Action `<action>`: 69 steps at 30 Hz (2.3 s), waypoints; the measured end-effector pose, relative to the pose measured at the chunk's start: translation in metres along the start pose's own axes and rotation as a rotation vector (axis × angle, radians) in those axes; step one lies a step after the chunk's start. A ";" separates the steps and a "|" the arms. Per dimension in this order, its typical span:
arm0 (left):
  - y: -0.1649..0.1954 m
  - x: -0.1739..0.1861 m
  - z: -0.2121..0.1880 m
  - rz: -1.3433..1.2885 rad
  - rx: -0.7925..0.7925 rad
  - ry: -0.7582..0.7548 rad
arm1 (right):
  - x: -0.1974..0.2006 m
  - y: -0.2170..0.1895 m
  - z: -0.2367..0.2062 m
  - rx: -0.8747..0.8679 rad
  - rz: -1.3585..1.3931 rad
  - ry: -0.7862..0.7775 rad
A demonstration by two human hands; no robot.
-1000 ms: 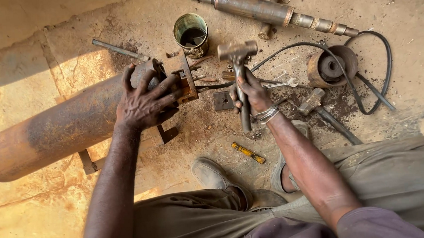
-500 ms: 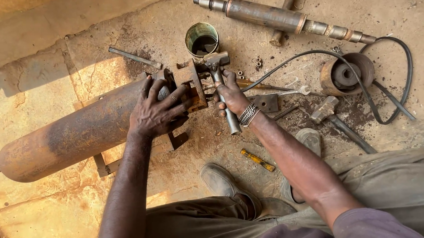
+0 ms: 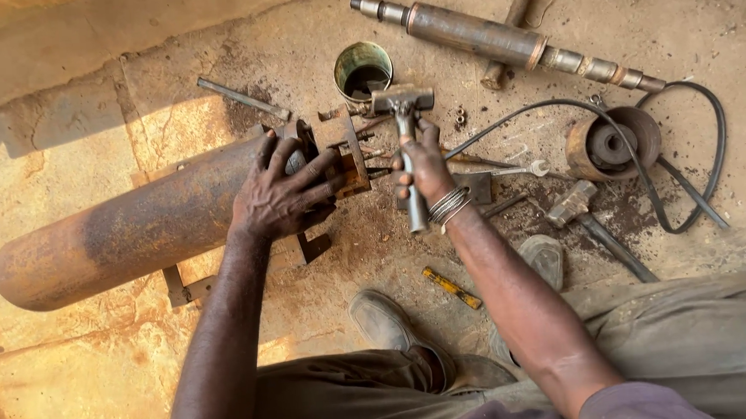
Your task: The person sits on the ground and uses a hammer and chisel to remove a flange from a large rusty metal cylinder. They then use a welding torch to heat the flange and continue chiseling to detach it. Finally, they reattach the flange to the cylinder.
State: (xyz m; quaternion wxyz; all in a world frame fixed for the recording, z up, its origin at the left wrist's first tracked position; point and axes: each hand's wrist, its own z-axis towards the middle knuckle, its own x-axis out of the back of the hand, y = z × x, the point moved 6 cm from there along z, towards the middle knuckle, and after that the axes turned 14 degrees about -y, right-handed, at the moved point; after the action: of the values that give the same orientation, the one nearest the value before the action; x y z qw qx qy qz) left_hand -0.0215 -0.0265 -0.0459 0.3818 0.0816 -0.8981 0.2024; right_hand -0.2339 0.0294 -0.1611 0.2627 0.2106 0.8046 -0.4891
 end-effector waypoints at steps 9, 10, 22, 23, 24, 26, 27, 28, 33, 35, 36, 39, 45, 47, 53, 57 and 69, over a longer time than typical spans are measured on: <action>-0.003 0.003 0.001 -0.110 -0.013 0.055 | 0.004 -0.019 -0.041 0.047 0.047 -0.142; -0.003 0.003 0.001 -0.133 -0.017 0.060 | 0.001 -0.020 -0.049 0.095 0.036 -0.128; -0.003 0.007 0.000 -0.317 -0.049 0.142 | -0.042 -0.030 -0.059 0.098 -0.079 -0.182; -0.003 0.003 0.001 -0.273 -0.024 0.088 | -0.039 -0.030 -0.058 0.094 -0.152 -0.127; -0.003 0.000 0.001 -0.223 0.000 0.035 | -0.038 -0.026 -0.055 0.019 -0.224 -0.122; -0.005 -0.001 0.001 -0.121 0.035 0.031 | -0.030 -0.025 -0.052 -0.104 -0.373 -0.108; -0.005 0.001 0.000 -0.085 0.042 0.066 | -0.030 -0.027 -0.051 -0.073 -0.268 -0.188; -0.005 0.003 -0.001 -0.043 0.051 0.108 | -0.027 -0.033 -0.050 -0.032 -0.167 -0.266; -0.005 0.001 0.001 -0.092 0.029 -0.006 | 0.004 -0.038 -0.041 0.101 -0.071 -0.078; -0.004 0.004 0.001 -0.032 0.040 0.012 | 0.008 -0.029 -0.026 0.101 -0.075 -0.006; -0.005 0.005 0.001 -0.031 0.046 0.031 | 0.006 -0.021 -0.017 0.025 -0.118 -0.036; -0.005 0.000 0.002 -0.189 0.020 -0.020 | 0.004 -0.006 0.006 -0.140 -0.147 -0.146; -0.003 0.002 -0.001 -0.048 0.069 0.109 | 0.010 -0.007 0.007 -0.055 -0.071 -0.182; -0.004 0.002 0.000 -0.064 0.065 0.105 | 0.010 -0.004 0.006 -0.081 -0.190 -0.108; -0.005 -0.006 0.005 -0.087 0.038 -0.042 | 0.020 -0.017 -0.006 -0.061 -0.175 -0.205; -0.005 -0.006 0.004 -0.165 0.038 0.040 | 0.037 -0.003 -0.038 0.023 -0.094 -0.098; -0.005 0.003 0.003 -0.183 0.042 0.038 | 0.039 0.029 -0.040 -0.038 -0.056 -0.169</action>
State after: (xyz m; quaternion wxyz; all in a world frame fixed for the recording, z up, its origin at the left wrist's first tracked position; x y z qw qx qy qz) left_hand -0.0240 -0.0322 -0.0444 0.4139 0.1675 -0.8750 0.1870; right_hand -0.2555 0.0809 -0.1897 0.3201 0.1410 0.7943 -0.4968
